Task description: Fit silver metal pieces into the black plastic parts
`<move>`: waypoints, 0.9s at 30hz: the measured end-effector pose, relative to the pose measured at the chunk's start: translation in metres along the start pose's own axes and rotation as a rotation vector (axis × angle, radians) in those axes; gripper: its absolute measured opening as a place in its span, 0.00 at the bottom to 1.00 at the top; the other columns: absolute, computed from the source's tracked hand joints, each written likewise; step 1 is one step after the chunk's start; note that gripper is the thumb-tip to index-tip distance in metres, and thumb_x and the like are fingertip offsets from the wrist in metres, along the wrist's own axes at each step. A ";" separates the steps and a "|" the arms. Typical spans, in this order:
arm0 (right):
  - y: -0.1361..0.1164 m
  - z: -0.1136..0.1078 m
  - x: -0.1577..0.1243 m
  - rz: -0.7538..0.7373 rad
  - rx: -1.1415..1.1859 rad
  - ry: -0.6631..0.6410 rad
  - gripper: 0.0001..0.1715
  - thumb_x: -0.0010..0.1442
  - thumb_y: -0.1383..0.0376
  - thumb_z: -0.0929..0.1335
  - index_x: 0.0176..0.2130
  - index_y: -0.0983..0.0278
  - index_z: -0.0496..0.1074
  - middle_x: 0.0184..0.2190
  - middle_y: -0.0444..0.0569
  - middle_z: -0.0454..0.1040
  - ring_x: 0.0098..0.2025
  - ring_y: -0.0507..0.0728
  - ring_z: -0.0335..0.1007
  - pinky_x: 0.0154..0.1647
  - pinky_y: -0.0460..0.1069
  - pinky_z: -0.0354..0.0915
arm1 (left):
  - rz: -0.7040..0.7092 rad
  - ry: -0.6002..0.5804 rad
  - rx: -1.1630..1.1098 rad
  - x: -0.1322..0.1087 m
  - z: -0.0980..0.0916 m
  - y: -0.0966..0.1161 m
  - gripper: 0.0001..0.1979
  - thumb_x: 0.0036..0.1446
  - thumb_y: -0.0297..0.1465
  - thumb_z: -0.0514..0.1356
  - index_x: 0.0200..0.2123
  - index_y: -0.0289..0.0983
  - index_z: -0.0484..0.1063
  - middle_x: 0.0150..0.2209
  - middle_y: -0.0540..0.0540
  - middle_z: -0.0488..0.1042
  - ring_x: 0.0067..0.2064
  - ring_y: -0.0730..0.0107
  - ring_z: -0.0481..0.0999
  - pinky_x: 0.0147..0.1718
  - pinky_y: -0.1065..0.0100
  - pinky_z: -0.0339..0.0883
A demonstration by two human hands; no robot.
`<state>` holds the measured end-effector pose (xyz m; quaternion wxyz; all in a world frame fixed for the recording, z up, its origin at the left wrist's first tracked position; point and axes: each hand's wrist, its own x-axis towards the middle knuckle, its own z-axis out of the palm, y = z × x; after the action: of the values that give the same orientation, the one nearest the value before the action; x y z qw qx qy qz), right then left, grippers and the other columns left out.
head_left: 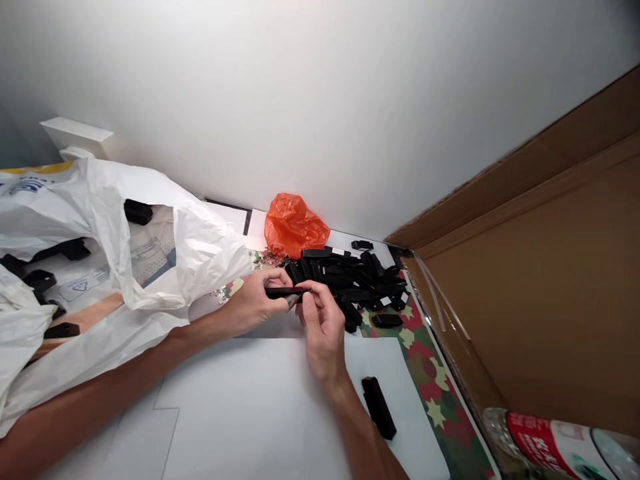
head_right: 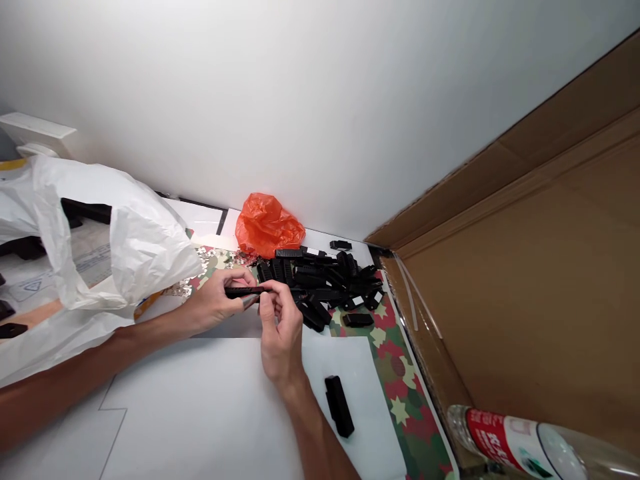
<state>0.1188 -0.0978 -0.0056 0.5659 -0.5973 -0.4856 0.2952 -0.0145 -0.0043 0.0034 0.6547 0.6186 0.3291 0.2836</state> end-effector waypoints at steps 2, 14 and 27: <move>0.002 -0.003 0.003 0.026 0.053 -0.015 0.20 0.71 0.48 0.66 0.43 0.61 0.74 0.29 0.44 0.71 0.29 0.53 0.65 0.29 0.47 0.61 | -0.013 -0.008 0.011 0.000 0.000 0.000 0.07 0.46 0.27 0.64 0.30 0.36 0.70 0.24 0.54 0.69 0.29 0.73 0.66 0.29 0.71 0.52; 0.027 -0.011 0.012 0.044 0.367 -0.164 0.26 0.63 0.47 0.74 0.27 0.62 0.68 0.22 0.39 0.59 0.24 0.49 0.50 0.26 0.47 0.50 | -0.022 -0.206 0.030 -0.001 -0.001 0.005 0.06 0.46 0.29 0.63 0.30 0.35 0.71 0.25 0.53 0.68 0.30 0.72 0.66 0.29 0.71 0.52; 0.017 -0.014 0.011 -0.268 -0.156 -0.024 0.19 0.70 0.55 0.67 0.30 0.62 0.70 0.25 0.41 0.64 0.27 0.52 0.57 0.29 0.48 0.56 | 0.006 -0.111 0.022 -0.001 -0.003 -0.006 0.07 0.46 0.28 0.63 0.30 0.36 0.69 0.23 0.56 0.64 0.28 0.75 0.61 0.28 0.72 0.48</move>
<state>0.1398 -0.0911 -0.0175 0.5461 -0.5658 -0.5892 0.1856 -0.0171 -0.0035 -0.0023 0.6642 0.6416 0.2936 0.2470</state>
